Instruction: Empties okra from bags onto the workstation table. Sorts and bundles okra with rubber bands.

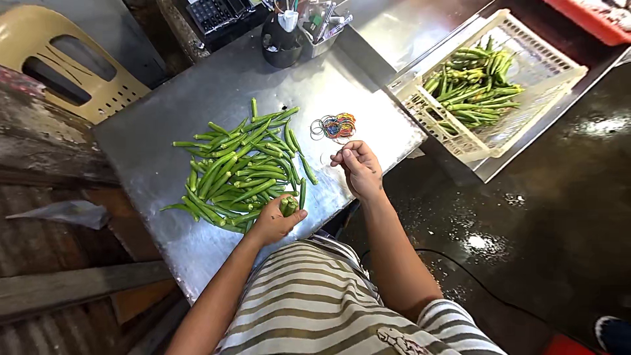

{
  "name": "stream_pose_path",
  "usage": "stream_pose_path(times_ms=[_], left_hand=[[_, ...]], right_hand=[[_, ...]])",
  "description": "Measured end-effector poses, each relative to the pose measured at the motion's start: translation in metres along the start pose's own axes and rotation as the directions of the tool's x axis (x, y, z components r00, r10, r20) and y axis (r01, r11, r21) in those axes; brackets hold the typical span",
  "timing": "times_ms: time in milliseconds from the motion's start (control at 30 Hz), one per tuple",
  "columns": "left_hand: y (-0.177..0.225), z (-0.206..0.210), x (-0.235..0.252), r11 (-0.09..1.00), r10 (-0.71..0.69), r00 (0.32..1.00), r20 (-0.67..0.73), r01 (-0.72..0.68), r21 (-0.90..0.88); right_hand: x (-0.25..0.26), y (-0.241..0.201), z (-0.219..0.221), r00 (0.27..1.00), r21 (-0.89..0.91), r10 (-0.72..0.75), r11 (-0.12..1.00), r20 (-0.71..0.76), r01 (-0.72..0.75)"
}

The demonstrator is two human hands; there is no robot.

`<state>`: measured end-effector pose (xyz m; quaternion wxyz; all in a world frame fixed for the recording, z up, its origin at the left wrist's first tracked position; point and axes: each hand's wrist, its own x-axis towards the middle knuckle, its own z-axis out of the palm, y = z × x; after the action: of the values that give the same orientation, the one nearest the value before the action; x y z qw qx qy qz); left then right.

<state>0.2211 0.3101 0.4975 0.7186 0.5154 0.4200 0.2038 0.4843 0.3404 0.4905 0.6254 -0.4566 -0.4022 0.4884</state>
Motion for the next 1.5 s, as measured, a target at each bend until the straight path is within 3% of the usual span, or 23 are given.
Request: stream_pose_path(times_ms=[100,167,300,433,633,767,900,1033,1133,1233,1400,1500], left_hand=[[0.002,0.002,0.004,0.997,0.043,0.999,0.016,-0.044,0.059],[0.002,0.001,0.005,0.993,0.100,0.994,0.044,-0.103,0.065],[-0.001,0.002,0.009,0.981,0.190,0.978,0.082,-0.193,0.033],[-0.001,0.002,0.009,0.974,0.220,0.972,0.086,-0.224,0.035],[-0.003,0.001,0.008,0.987,0.150,0.987,0.056,-0.152,0.053],[-0.002,0.003,0.005,0.980,0.082,0.997,-0.002,-0.080,0.185],[-0.006,0.005,0.008,0.972,0.126,0.992,-0.012,-0.121,0.202],[-0.004,0.006,0.010,0.977,0.117,0.993,-0.010,-0.113,0.181],[0.002,0.009,0.008,0.959,0.112,0.993,-0.042,-0.097,0.267],[0.007,0.012,0.000,0.931,0.085,0.994,-0.074,-0.053,0.361],[-0.003,0.007,-0.003,0.894,0.106,0.994,-0.011,-0.090,0.438],[-0.006,0.008,-0.003,0.916,0.109,0.994,0.028,-0.111,0.384]], right_hand=[[-0.016,-0.017,0.015,1.000,0.363,-0.008,0.932,0.018,0.001],[-0.023,-0.026,0.023,0.999,0.472,-0.025,0.882,0.029,0.009],[-0.024,-0.030,0.022,0.997,0.445,-0.081,0.893,0.019,0.064],[-0.023,-0.031,0.020,0.999,0.431,-0.044,0.902,0.014,0.034],[-0.028,-0.031,0.022,0.999,0.384,0.047,0.922,0.000,-0.044],[-0.032,-0.030,0.032,0.987,0.263,0.149,0.956,-0.055,-0.130],[-0.034,-0.033,0.033,0.979,0.088,0.088,0.991,0.186,-0.105],[-0.035,-0.035,0.046,0.906,-0.157,-0.002,0.985,0.424,0.076],[-0.038,-0.033,0.055,0.803,-0.360,-0.023,0.886,0.595,0.292],[-0.043,-0.029,0.064,0.730,-0.482,0.089,0.803,0.677,0.349],[-0.045,-0.030,0.060,0.674,-0.565,0.237,0.760,0.700,0.320],[-0.046,-0.036,0.060,0.658,-0.632,0.325,0.714,0.679,0.300]])
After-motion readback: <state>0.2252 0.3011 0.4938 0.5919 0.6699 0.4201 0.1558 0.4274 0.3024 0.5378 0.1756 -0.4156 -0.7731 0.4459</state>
